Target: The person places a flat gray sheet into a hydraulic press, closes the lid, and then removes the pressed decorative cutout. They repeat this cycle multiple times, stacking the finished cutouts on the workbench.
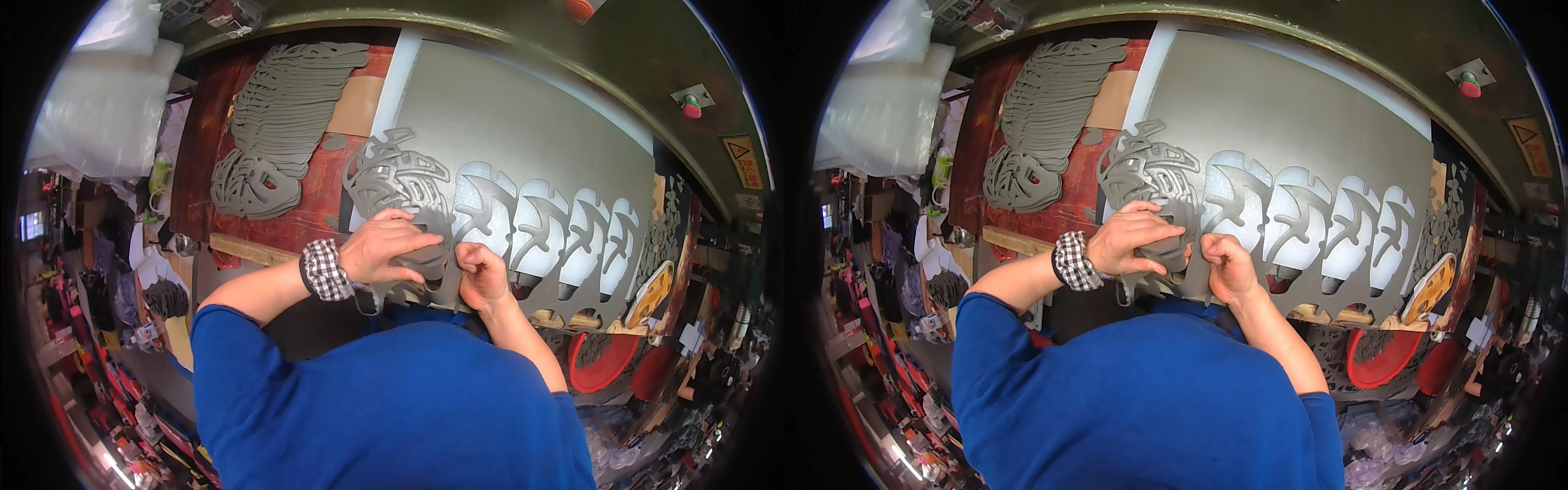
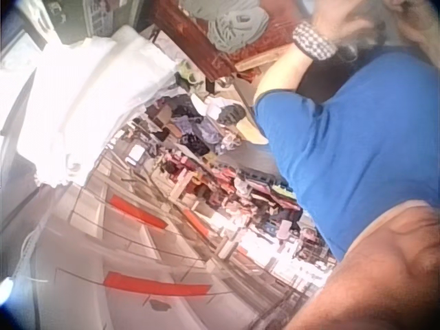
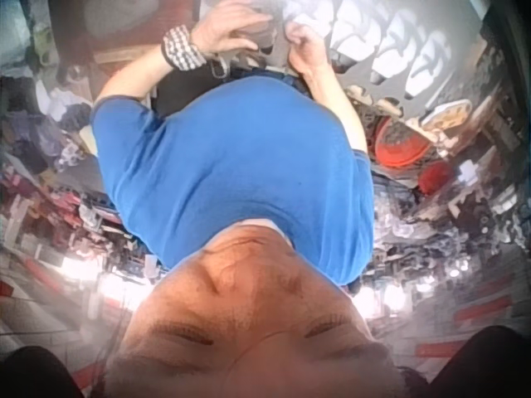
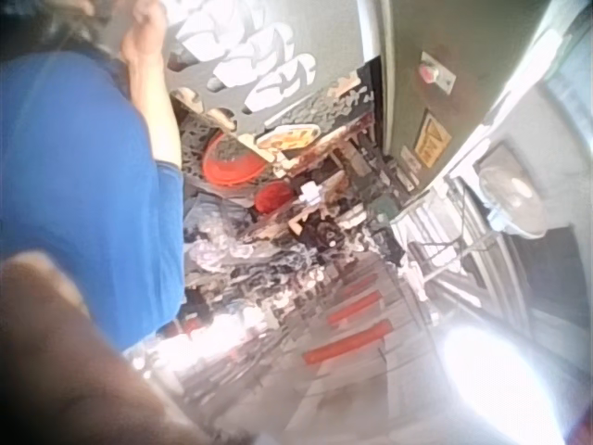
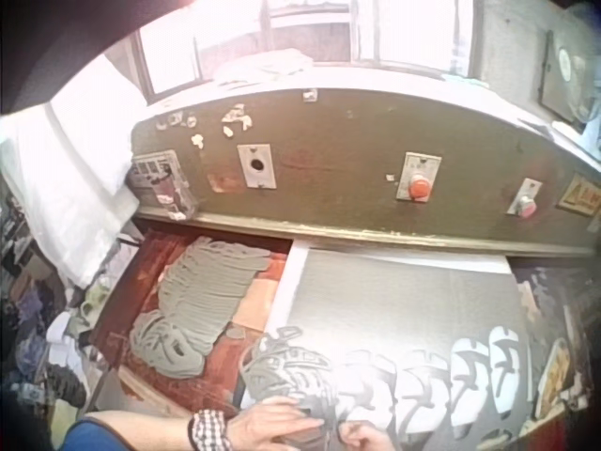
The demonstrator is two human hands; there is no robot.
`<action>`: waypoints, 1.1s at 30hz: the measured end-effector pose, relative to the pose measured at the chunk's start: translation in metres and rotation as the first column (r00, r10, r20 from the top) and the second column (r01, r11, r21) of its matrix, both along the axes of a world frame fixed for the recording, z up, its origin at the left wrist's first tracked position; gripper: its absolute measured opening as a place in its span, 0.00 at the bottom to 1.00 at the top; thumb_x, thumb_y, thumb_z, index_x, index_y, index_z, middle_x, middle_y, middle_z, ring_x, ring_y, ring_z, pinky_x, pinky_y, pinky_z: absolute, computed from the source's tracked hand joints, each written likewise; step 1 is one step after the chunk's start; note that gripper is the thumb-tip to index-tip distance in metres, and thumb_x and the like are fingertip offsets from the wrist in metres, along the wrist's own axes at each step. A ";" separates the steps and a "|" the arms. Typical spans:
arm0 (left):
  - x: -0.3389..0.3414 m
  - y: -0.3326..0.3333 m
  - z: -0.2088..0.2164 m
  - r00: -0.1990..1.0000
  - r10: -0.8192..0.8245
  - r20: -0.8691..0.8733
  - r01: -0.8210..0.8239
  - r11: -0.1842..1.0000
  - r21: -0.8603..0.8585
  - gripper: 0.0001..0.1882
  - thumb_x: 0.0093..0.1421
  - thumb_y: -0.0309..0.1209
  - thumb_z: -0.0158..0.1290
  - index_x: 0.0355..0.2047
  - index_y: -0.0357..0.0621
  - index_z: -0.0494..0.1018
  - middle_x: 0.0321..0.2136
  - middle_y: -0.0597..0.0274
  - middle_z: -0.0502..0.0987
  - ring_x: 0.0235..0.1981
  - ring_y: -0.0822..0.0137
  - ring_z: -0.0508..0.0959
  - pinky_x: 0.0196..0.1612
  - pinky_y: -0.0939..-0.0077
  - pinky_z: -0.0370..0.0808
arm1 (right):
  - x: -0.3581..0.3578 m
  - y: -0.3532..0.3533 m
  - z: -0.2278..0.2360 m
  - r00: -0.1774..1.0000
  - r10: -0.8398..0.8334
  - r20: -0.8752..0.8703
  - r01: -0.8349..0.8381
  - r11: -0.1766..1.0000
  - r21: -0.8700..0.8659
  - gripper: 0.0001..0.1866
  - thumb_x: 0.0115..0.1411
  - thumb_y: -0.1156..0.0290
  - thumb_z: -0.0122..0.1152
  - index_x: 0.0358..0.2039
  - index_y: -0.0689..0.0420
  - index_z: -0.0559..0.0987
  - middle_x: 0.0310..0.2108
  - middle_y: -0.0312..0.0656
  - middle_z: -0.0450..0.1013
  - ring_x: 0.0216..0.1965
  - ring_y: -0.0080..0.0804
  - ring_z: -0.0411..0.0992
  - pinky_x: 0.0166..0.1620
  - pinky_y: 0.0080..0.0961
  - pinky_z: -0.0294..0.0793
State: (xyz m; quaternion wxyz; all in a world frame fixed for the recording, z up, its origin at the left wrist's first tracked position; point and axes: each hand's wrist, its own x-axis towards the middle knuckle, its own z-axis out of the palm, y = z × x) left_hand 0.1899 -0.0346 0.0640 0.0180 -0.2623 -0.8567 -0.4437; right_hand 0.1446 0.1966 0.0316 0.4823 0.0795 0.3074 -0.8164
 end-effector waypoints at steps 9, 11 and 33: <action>-0.059 -0.045 0.058 0.719 0.316 0.619 -0.666 0.062 0.743 0.25 0.68 0.52 0.37 0.43 0.41 0.68 0.26 0.68 0.70 0.34 0.67 0.72 0.49 0.68 0.71 | 0.023 -0.015 0.011 0.730 0.397 -0.557 -0.115 0.874 0.473 0.10 0.49 0.79 0.57 0.14 0.61 0.67 0.31 0.43 0.77 0.31 0.21 0.69 0.37 0.21 0.68; -0.064 -0.070 0.082 0.788 0.321 0.525 -0.562 0.025 0.827 0.25 0.69 0.50 0.37 0.51 0.40 0.63 0.27 0.67 0.68 0.36 0.67 0.72 0.49 0.66 0.71 | 0.025 -0.012 0.010 0.680 0.541 -0.495 -0.143 0.760 0.634 0.10 0.48 0.77 0.58 0.14 0.62 0.68 0.21 0.40 0.71 0.26 0.22 0.69 0.30 0.23 0.67; 0.025 -0.245 0.116 0.154 0.984 -0.092 -0.869 0.179 0.461 0.18 0.64 0.34 0.54 0.51 0.40 0.69 0.28 0.65 0.76 0.30 0.77 0.76 0.36 0.80 0.75 | -0.020 0.046 0.056 0.747 0.444 -0.495 -0.078 0.797 0.599 0.05 0.59 0.82 0.58 0.36 0.65 0.77 0.43 0.46 0.76 0.39 0.23 0.74 0.45 0.20 0.73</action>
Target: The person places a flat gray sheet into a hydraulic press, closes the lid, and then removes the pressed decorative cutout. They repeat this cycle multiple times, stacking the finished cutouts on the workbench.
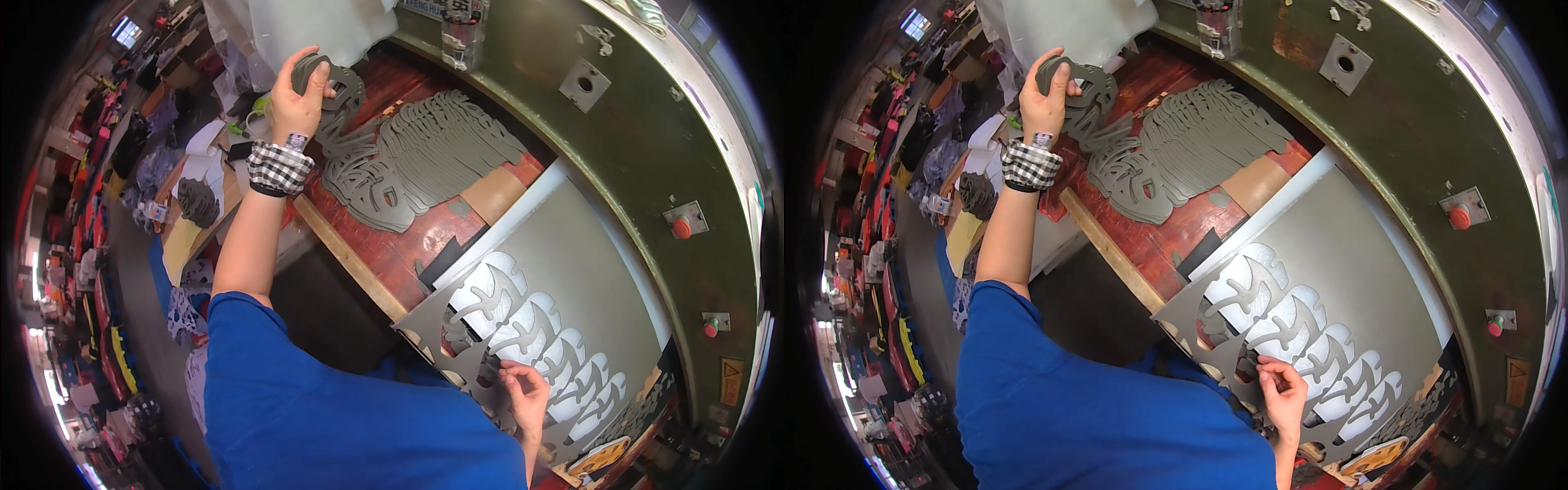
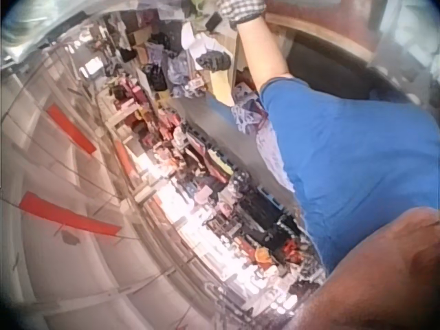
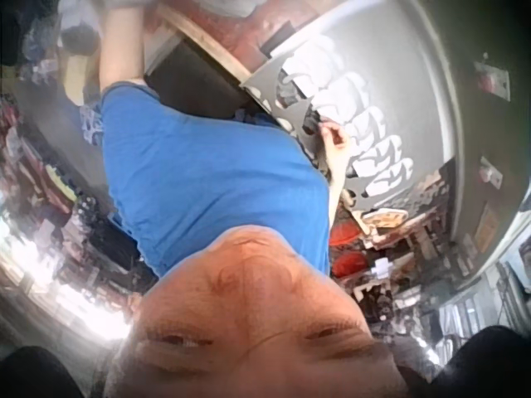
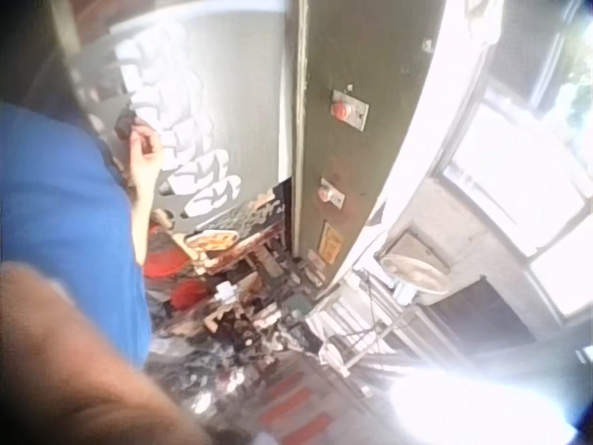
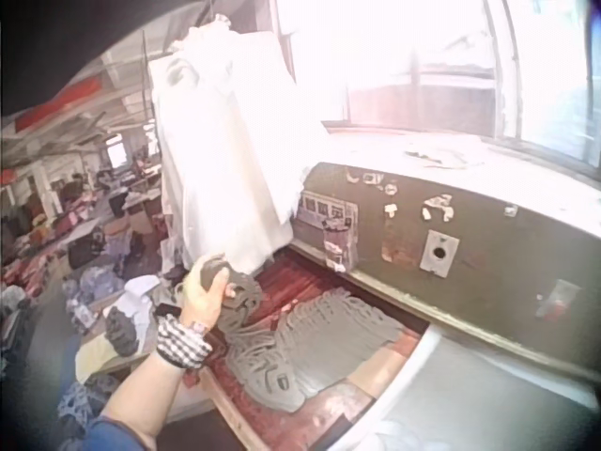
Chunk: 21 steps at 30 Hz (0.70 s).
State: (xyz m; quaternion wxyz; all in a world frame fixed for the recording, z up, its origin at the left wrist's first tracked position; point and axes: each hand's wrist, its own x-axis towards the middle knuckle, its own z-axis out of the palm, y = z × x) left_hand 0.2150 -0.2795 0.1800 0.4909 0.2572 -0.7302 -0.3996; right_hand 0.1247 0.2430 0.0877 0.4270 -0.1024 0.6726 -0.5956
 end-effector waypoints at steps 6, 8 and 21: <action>0.015 0.032 -0.098 0.861 0.160 0.482 0.276 0.649 -0.709 0.23 0.47 0.27 0.63 0.45 0.42 0.73 0.30 0.56 0.75 0.32 0.56 0.75 0.38 0.64 0.74 | -0.009 0.000 0.003 0.999 -0.020 -0.040 0.020 1.000 0.016 0.05 0.59 0.81 0.57 0.37 0.65 0.76 0.42 0.47 0.76 0.39 0.26 0.76 0.45 0.21 0.74; 0.020 0.061 -0.138 0.690 0.046 0.722 0.575 0.572 -0.585 0.29 0.40 0.28 0.63 0.46 0.40 0.72 0.25 0.60 0.69 0.31 0.59 0.72 0.42 0.63 0.70 | -0.012 0.005 0.003 0.998 -0.023 -0.051 0.024 0.999 0.035 0.05 0.59 0.83 0.57 0.37 0.65 0.76 0.42 0.46 0.76 0.39 0.25 0.76 0.45 0.20 0.74; 0.045 0.215 -0.129 0.733 -0.148 0.664 0.335 0.928 -0.163 0.26 0.55 0.30 0.59 0.55 0.42 0.68 0.27 0.58 0.73 0.31 0.60 0.74 0.40 0.64 0.72 | -0.013 0.247 -0.036 0.423 -0.129 -0.897 0.860 0.369 0.353 0.13 0.57 0.73 0.59 0.41 0.67 0.75 0.40 0.51 0.75 0.43 0.42 0.72 0.49 0.33 0.70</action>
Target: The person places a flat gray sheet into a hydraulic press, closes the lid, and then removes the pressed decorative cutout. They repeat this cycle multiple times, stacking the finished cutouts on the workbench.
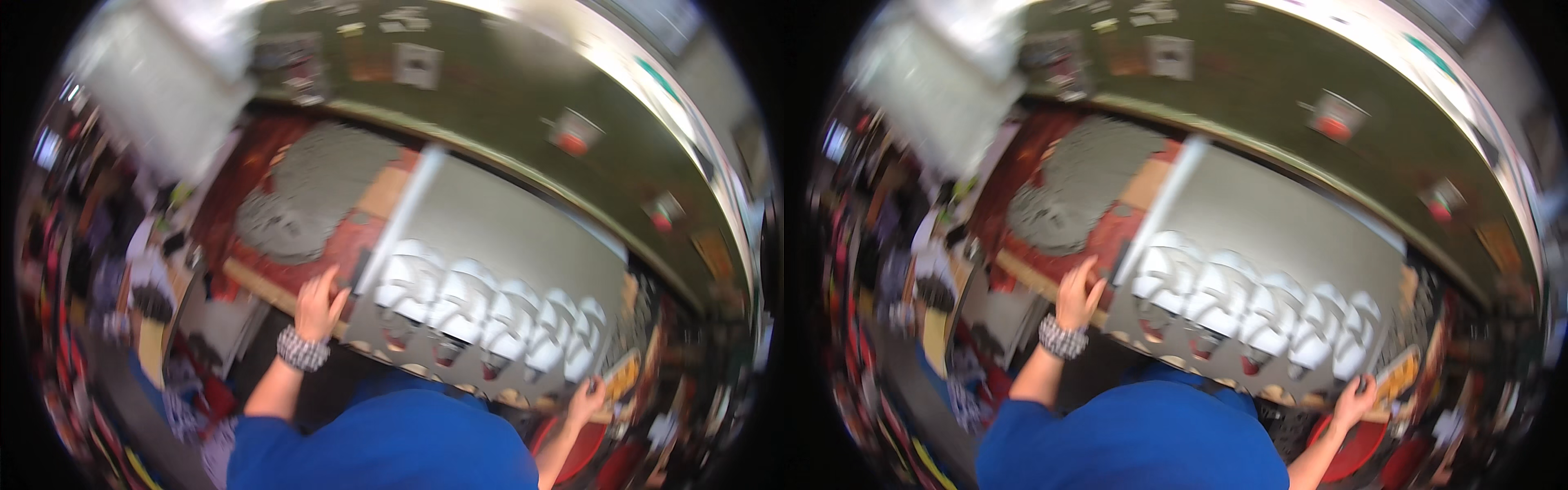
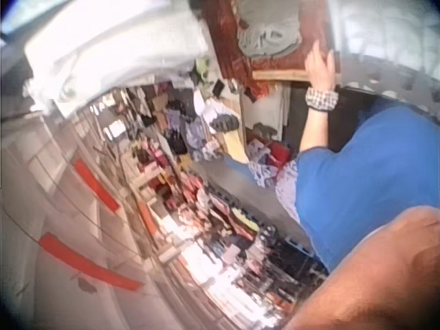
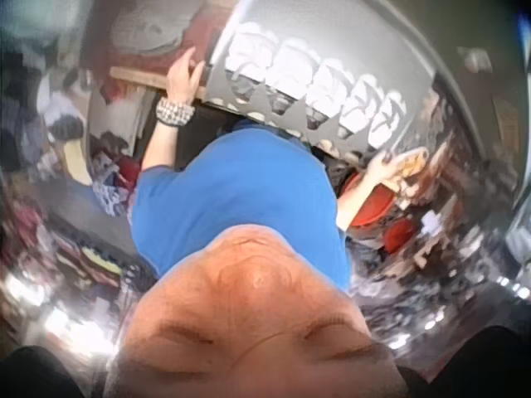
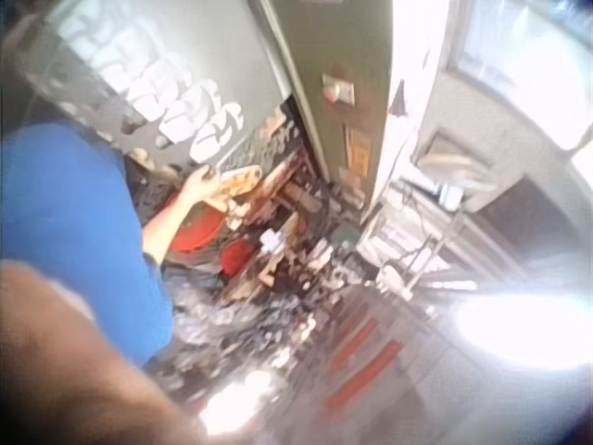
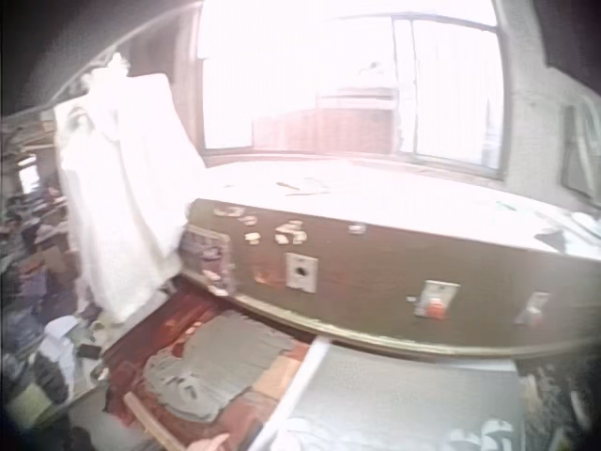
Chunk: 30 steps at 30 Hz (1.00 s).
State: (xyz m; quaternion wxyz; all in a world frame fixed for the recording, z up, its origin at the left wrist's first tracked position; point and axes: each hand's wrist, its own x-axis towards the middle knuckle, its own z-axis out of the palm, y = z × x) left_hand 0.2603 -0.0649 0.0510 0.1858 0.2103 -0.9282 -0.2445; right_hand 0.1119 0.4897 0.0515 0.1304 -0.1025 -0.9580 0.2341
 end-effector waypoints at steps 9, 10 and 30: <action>-0.125 0.041 0.005 0.994 0.102 0.026 -0.104 0.991 0.082 0.23 0.61 0.36 0.54 0.55 0.41 0.67 0.24 0.53 0.76 0.30 0.51 0.76 0.38 0.58 0.72 | 0.016 0.089 -0.035 0.937 -0.349 -0.022 0.337 0.886 0.318 0.32 0.57 0.55 0.60 0.59 0.58 0.66 0.56 0.67 0.60 0.58 0.60 0.59 0.60 0.45 0.59; -0.141 0.040 0.003 0.951 0.093 0.296 -0.138 0.981 0.136 0.22 0.61 0.40 0.53 0.51 0.42 0.69 0.32 0.48 0.77 0.39 0.49 0.77 0.40 0.54 0.72 | 0.012 0.090 -0.033 0.948 -0.319 -0.010 0.312 0.921 0.233 0.33 0.57 0.54 0.60 0.59 0.58 0.67 0.56 0.66 0.60 0.58 0.60 0.59 0.59 0.45 0.60; -0.172 0.058 -0.012 0.895 0.336 0.292 -0.210 0.897 -0.390 0.32 0.58 0.52 0.53 0.50 0.36 0.68 0.46 0.38 0.72 0.46 0.42 0.74 0.48 0.54 0.71 | -0.001 0.123 0.026 0.948 -0.319 -0.012 0.014 0.077 -0.997 0.34 0.53 0.78 0.63 0.61 0.63 0.62 0.53 0.49 0.68 0.53 0.39 0.69 0.55 0.37 0.71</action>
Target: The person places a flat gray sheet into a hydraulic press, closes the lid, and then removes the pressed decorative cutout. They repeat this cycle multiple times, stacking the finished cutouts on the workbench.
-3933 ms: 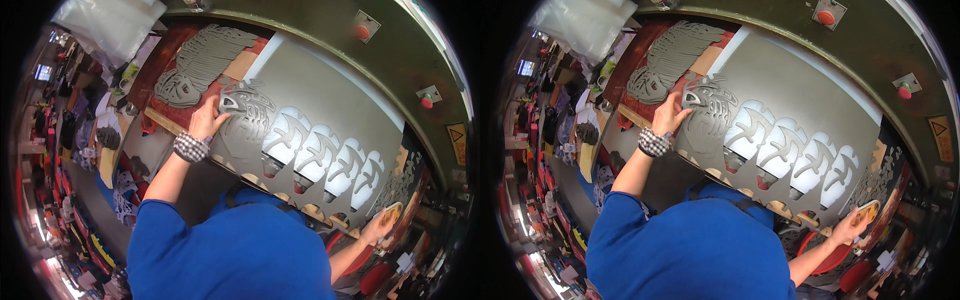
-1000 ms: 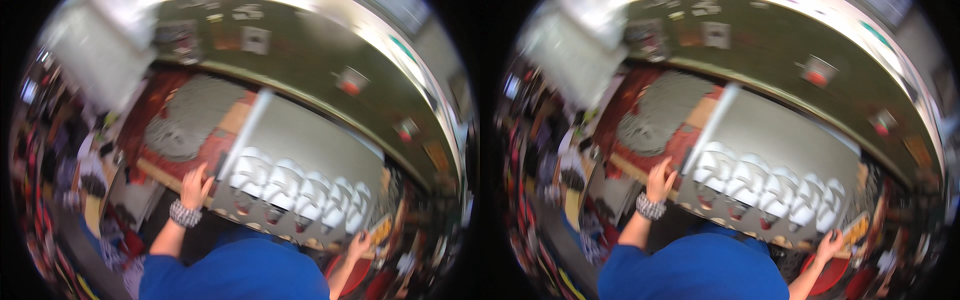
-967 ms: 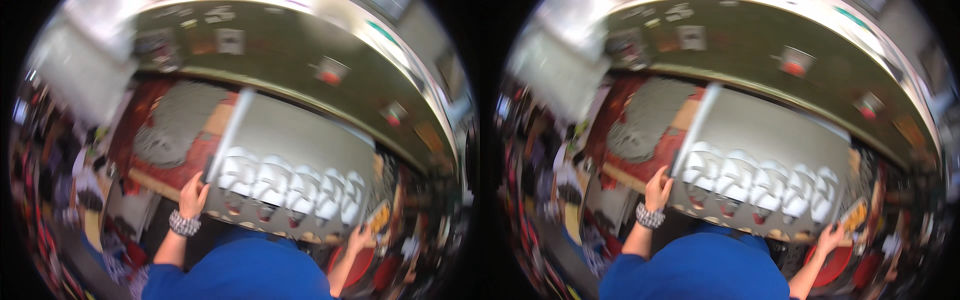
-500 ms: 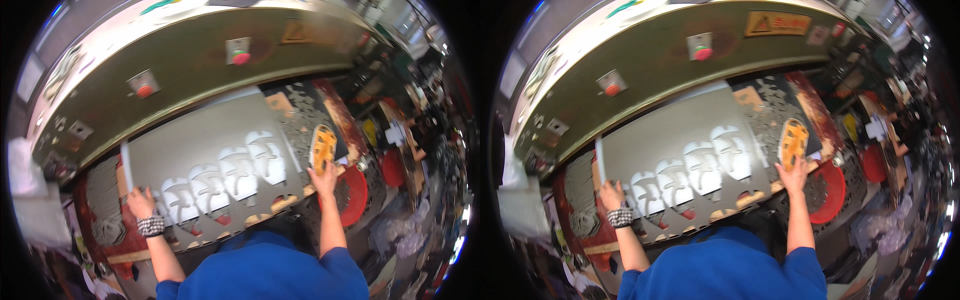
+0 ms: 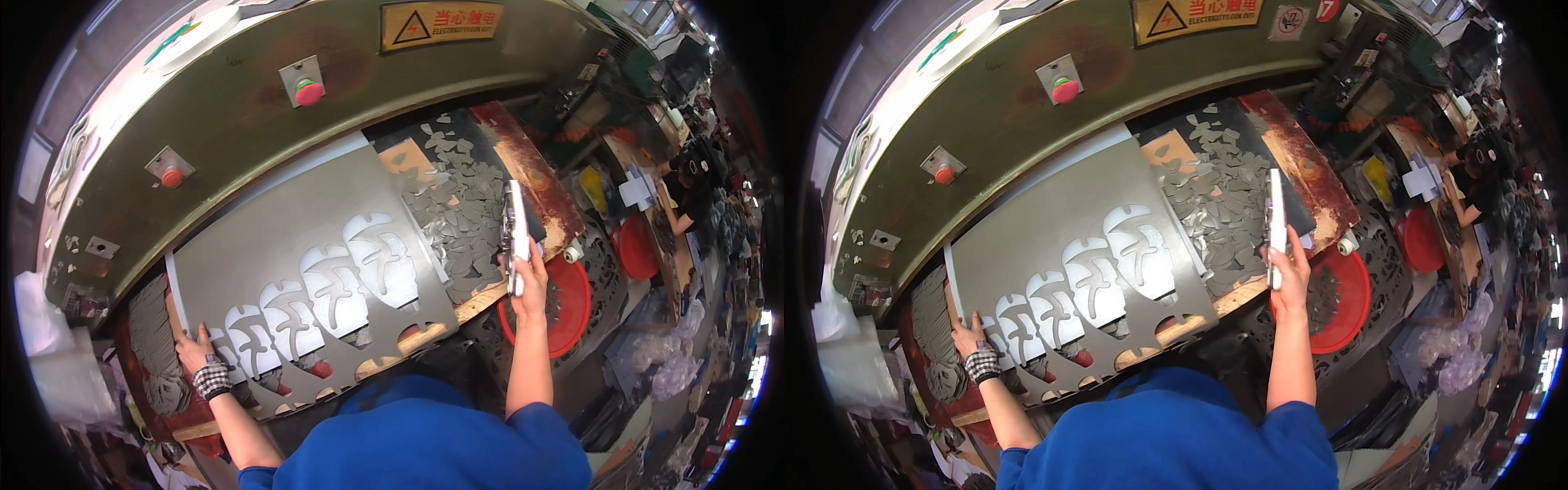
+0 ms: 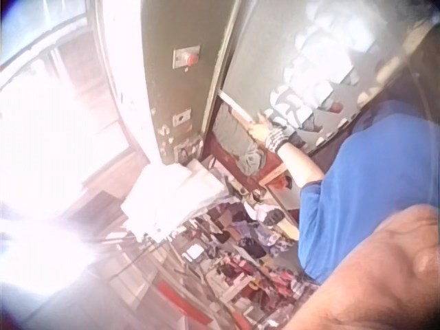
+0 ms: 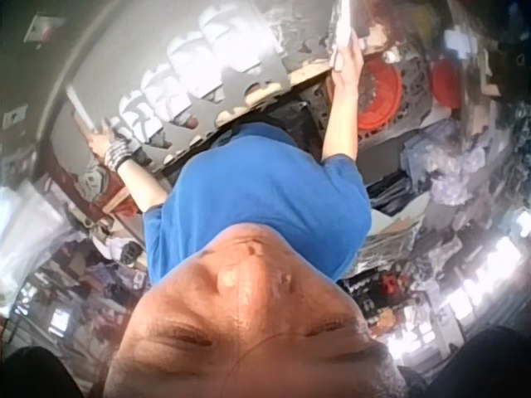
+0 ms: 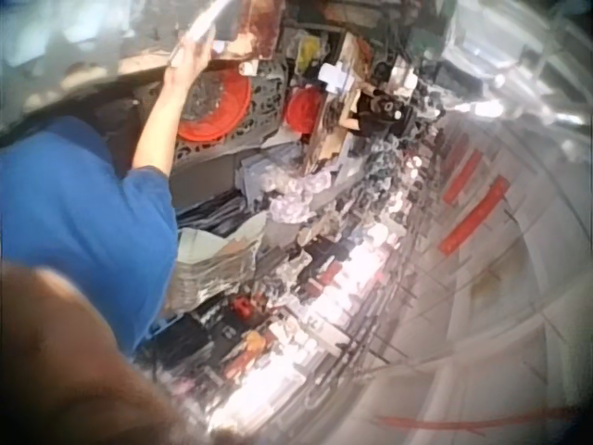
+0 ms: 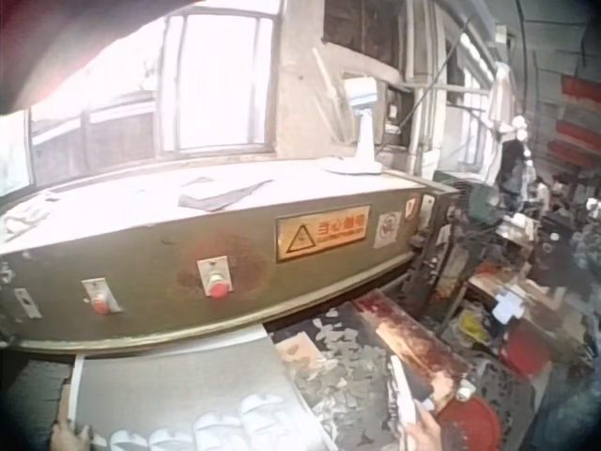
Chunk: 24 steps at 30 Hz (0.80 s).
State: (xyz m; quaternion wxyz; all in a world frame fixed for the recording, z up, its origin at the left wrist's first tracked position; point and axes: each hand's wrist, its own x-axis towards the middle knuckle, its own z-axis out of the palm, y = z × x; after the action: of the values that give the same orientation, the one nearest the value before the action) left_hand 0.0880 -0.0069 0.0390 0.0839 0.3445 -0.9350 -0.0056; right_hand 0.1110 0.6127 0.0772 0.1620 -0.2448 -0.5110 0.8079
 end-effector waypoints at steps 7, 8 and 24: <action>-0.011 -0.062 -0.035 0.997 0.009 -0.079 0.018 0.945 0.328 0.27 0.64 0.50 0.48 0.35 0.29 0.70 0.30 0.40 0.76 0.34 0.46 0.76 0.38 0.57 0.71 | 0.005 -0.039 0.004 0.847 -0.234 -0.478 -0.329 0.476 -0.816 0.40 0.52 0.46 0.63 0.62 0.48 0.63 0.62 0.49 0.55 0.59 0.62 0.50 0.64 0.48 0.58; -0.009 -0.069 -0.039 0.998 -0.037 -0.056 0.054 0.938 0.341 0.26 0.66 0.47 0.46 0.32 0.29 0.70 0.28 0.43 0.76 0.31 0.50 0.76 0.36 0.59 0.71 | 0.002 -0.045 0.003 0.851 -0.233 -0.470 -0.301 0.517 -0.801 0.39 0.52 0.46 0.63 0.61 0.48 0.64 0.63 0.48 0.55 0.59 0.63 0.50 0.64 0.47 0.58; 0.031 -0.026 -0.024 0.969 -0.032 -0.245 0.042 0.999 0.035 0.15 0.57 0.44 0.56 0.26 0.45 0.73 0.16 0.47 0.74 0.20 0.44 0.76 0.23 0.52 0.71 | -0.078 -0.228 0.032 0.635 0.761 -0.130 -0.751 0.648 0.126 0.40 0.43 0.65 0.72 0.55 0.69 0.69 0.56 0.57 0.65 0.58 0.50 0.65 0.62 0.46 0.62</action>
State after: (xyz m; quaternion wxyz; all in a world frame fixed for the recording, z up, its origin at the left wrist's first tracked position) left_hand 0.1194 -0.0331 0.0154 0.1912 0.3252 -0.9236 -0.0681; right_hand 0.0333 0.3846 0.1091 -0.1403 0.0668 -0.5745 0.8036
